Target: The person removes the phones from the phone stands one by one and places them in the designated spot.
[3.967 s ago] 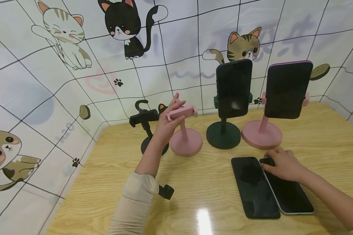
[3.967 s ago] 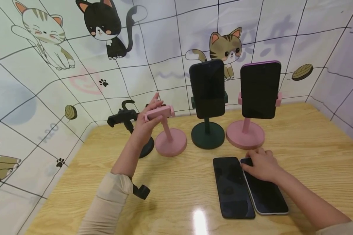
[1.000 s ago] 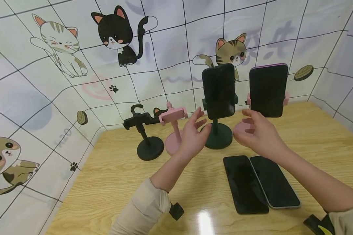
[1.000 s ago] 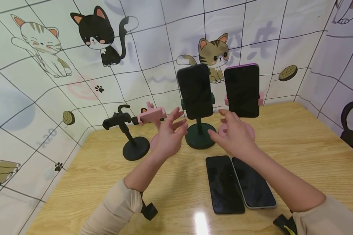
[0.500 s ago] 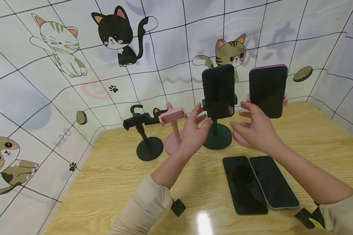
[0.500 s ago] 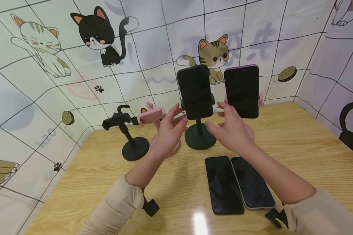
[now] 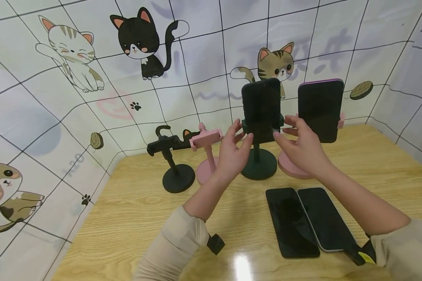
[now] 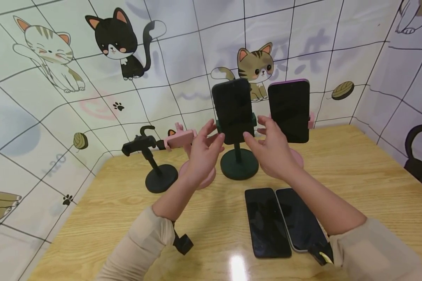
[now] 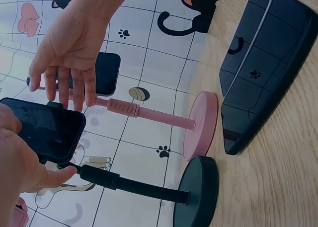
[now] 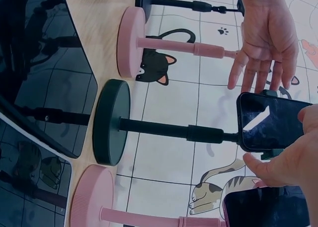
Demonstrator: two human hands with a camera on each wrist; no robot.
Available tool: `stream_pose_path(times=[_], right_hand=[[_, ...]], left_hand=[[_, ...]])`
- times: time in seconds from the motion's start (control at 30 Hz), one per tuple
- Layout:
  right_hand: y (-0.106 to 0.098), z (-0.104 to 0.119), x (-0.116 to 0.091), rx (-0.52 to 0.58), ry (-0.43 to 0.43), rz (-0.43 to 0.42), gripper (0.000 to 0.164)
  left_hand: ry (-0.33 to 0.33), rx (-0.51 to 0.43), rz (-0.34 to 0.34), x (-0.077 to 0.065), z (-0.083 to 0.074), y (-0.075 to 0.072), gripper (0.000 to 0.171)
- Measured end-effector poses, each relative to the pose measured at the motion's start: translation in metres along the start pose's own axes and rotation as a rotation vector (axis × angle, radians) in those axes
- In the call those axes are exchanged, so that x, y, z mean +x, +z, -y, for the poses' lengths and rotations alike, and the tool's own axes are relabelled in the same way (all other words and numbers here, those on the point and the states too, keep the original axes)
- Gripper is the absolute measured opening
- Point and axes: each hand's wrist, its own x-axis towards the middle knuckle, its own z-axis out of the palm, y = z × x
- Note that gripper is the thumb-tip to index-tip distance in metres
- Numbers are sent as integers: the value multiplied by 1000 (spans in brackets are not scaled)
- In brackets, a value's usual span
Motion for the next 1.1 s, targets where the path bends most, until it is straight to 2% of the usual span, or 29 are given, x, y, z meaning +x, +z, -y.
stream_pose_path(times=[0.33,0.63,0.87,0.97,1.1], right_hand=[[7,-2,12,47,-20,-14,53],[16,-2,25,95,-4,-34,49],[22,-3,30,134,-35,-61,45],[22,-3,31,145,-19,-74,43],[20,-3,33,132,6,-67,41]], left_hand=[[1,8,-22,8,5,3,52],[-33,23,-44,17,8,7,49],[-56,5,-23,23,11,11,47],[-44,6,-3,23,8,10,45],[-30,-11,17,17,-6,7,40]])
